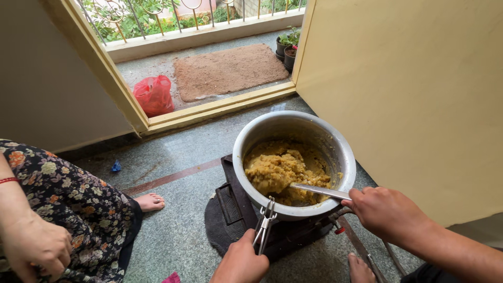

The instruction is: The person stirs a thick yellow mixture in a pot on a floor stove, holds the pot handle with a pair of tongs, and mixes in ingredients added from a plate by another person.

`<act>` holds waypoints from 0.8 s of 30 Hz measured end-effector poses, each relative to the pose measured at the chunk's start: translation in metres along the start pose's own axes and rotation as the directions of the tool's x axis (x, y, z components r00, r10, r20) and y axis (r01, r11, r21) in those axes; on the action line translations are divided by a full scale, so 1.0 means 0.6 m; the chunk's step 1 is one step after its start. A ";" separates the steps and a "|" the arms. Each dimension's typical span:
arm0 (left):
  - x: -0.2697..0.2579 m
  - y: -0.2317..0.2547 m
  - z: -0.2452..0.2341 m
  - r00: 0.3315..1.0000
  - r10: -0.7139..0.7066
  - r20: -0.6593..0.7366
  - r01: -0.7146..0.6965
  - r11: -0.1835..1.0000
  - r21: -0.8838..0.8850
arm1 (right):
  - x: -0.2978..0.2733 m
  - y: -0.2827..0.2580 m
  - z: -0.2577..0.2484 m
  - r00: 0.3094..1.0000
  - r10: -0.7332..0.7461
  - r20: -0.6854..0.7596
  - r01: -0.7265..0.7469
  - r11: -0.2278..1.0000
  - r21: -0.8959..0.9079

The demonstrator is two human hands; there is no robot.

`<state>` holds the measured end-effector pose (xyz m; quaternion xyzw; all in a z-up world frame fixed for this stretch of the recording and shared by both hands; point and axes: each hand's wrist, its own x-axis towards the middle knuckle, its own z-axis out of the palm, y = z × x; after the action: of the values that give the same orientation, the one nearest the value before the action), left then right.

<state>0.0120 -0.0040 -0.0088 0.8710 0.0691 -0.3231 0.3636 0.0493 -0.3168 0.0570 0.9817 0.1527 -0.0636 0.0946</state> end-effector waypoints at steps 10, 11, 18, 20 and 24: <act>0.004 -0.002 0.000 0.999 -0.023 0.023 0.023 1.000 -0.019 | -0.002 0.022 0.032 0.923 0.351 0.155 -0.383 0.824 0.418; 0.005 0.000 -0.002 0.998 -0.036 0.041 0.037 0.999 -0.019 | 0.003 0.033 0.044 0.924 0.350 0.156 -0.382 0.824 0.418; -0.001 0.001 -0.002 0.999 -0.030 0.018 0.030 0.999 -0.021 | -0.009 0.104 0.086 0.767 0.216 0.604 -0.626 0.047 0.778; 0.002 -0.001 -0.001 1.000 -0.022 0.010 0.022 0.999 -0.030 | -0.011 0.112 0.084 0.767 0.205 0.608 -0.619 -0.013 0.785; 0.015 -0.013 0.008 1.000 -0.010 -0.023 0.010 0.999 -0.030 | -0.011 0.125 0.093 0.922 0.266 0.282 -0.384 0.527 0.758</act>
<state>0.0136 -0.0023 -0.0212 0.8686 0.0825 -0.3139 0.3744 0.0613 -0.4004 0.0161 0.9222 -0.0848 -0.1709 -0.3365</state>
